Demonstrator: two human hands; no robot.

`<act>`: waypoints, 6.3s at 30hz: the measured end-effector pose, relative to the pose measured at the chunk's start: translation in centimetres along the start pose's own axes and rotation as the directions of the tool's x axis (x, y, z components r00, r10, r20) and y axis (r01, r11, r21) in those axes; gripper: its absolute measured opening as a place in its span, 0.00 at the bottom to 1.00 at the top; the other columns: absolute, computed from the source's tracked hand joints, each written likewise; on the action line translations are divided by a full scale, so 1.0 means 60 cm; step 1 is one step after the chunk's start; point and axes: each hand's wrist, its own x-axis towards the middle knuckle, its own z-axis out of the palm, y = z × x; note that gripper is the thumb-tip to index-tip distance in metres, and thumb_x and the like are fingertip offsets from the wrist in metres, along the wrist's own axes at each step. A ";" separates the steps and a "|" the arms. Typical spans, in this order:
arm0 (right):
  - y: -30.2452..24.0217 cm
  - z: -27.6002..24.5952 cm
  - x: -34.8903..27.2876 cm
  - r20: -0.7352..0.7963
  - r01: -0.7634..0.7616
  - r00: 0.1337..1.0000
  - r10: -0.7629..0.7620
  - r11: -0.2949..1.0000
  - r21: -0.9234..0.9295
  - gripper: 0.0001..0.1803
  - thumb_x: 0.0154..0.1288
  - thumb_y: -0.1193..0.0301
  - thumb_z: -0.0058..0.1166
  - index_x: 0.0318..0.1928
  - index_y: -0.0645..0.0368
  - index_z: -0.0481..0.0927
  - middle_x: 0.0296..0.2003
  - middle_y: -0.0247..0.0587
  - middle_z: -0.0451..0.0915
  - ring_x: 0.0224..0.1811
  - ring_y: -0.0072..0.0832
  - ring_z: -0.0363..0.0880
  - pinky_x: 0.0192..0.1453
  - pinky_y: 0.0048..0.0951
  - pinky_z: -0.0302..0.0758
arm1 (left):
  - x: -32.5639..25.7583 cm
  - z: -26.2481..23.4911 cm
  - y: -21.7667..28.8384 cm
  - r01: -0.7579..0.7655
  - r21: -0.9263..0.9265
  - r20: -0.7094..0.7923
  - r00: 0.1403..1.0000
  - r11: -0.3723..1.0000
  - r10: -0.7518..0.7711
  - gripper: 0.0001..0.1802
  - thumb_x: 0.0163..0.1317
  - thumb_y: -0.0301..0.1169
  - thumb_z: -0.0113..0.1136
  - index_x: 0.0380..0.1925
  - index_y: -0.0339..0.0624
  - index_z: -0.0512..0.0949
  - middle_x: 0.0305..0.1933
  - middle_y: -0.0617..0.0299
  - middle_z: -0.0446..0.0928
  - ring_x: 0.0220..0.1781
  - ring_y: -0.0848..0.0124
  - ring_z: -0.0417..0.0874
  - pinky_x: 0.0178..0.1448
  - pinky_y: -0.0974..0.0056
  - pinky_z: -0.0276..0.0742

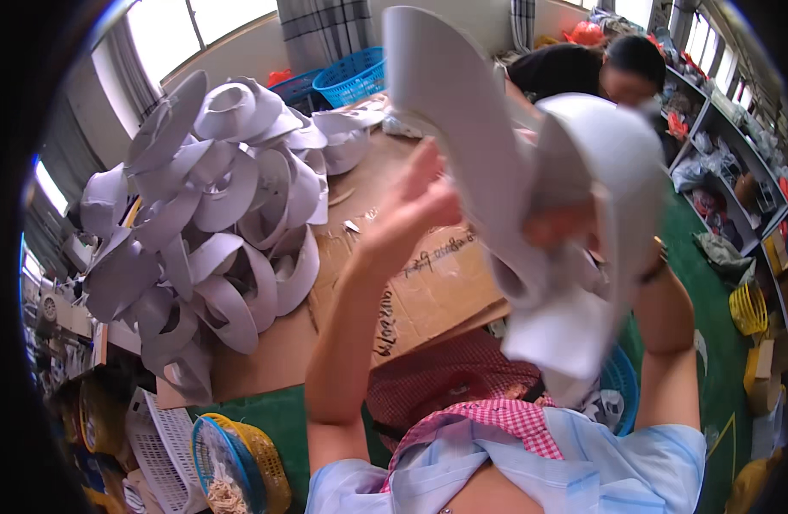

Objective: The person applies glue to shoe uppers using a brush dipped into a glue container.

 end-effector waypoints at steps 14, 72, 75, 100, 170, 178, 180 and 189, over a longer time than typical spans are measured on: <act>0.216 0.078 0.398 -0.251 -0.047 0.964 -0.091 0.867 -0.495 0.43 0.56 0.56 0.67 0.66 0.64 0.66 0.59 0.55 0.73 0.61 0.39 0.74 0.64 0.34 0.70 | 0.065 -0.308 -0.203 0.122 -0.393 -0.698 0.606 0.911 -0.382 0.34 0.66 0.56 0.51 0.57 0.36 0.70 0.50 0.56 0.78 0.45 0.67 0.83 0.45 0.58 0.81; 0.176 -0.169 0.060 -0.398 -0.200 0.903 0.161 0.978 -0.060 0.12 0.71 0.64 0.54 0.41 0.62 0.76 0.33 0.39 0.82 0.26 0.23 0.84 0.29 0.20 0.81 | -0.268 0.035 -0.153 0.175 0.979 -0.153 0.969 -0.104 0.192 0.12 0.49 0.23 0.59 0.36 0.33 0.82 0.37 0.52 0.82 0.38 0.59 0.84 0.48 0.57 0.81; 0.182 -0.137 0.075 -0.013 -0.157 0.985 0.170 0.933 0.323 0.14 0.72 0.63 0.52 0.40 0.64 0.77 0.36 0.44 0.83 0.29 0.25 0.84 0.32 0.21 0.82 | -0.273 0.039 -0.154 0.170 0.976 -0.139 0.967 -0.133 0.213 0.14 0.48 0.25 0.61 0.37 0.33 0.81 0.37 0.52 0.81 0.38 0.60 0.84 0.48 0.57 0.81; 0.172 0.112 0.185 0.364 0.507 0.849 -0.382 0.782 -0.363 0.09 0.59 0.71 0.65 0.34 0.65 0.84 0.26 0.39 0.82 0.24 0.21 0.78 0.28 0.22 0.73 | -0.189 0.017 -0.063 -0.040 0.923 0.116 0.977 -0.383 0.177 0.10 0.41 0.28 0.59 0.26 0.36 0.79 0.33 0.57 0.75 0.33 0.65 0.77 0.46 0.62 0.78; 0.154 0.102 0.076 0.296 0.661 0.746 -0.597 0.613 -0.432 0.06 0.54 0.77 0.64 0.34 0.61 0.84 0.26 0.42 0.81 0.23 0.31 0.82 0.27 0.26 0.77 | -0.277 0.009 -0.139 0.298 0.002 -0.936 0.337 0.954 -0.103 0.07 0.64 0.25 0.62 0.30 0.36 0.73 0.29 0.61 0.81 0.29 0.80 0.81 0.35 0.73 0.80; 0.118 0.119 0.107 0.350 0.642 0.759 -0.549 0.721 -0.261 0.07 0.53 0.76 0.63 0.34 0.65 0.83 0.30 0.46 0.83 0.30 0.33 0.84 0.34 0.26 0.79 | -0.268 0.022 -0.119 0.390 0.237 -0.908 0.414 0.890 0.061 0.06 0.62 0.25 0.64 0.32 0.36 0.75 0.29 0.66 0.81 0.30 0.82 0.81 0.37 0.74 0.77; 0.093 0.132 0.124 0.400 0.617 0.752 -0.524 0.773 -0.148 0.06 0.53 0.75 0.63 0.32 0.64 0.83 0.31 0.48 0.83 0.33 0.33 0.84 0.38 0.27 0.79 | -0.261 0.040 -0.111 0.465 0.362 -0.881 0.455 0.808 0.133 0.06 0.61 0.24 0.64 0.31 0.35 0.76 0.28 0.65 0.82 0.32 0.81 0.82 0.38 0.73 0.77; 0.127 0.061 0.187 0.216 0.206 0.960 -0.181 0.973 -0.101 0.08 0.59 0.73 0.59 0.27 0.67 0.80 0.21 0.28 0.73 0.23 0.11 0.67 0.25 0.18 0.62 | -0.264 -0.016 -0.123 0.507 0.348 -0.880 0.467 0.788 0.088 0.06 0.61 0.25 0.65 0.32 0.36 0.77 0.27 0.63 0.82 0.29 0.79 0.81 0.36 0.72 0.76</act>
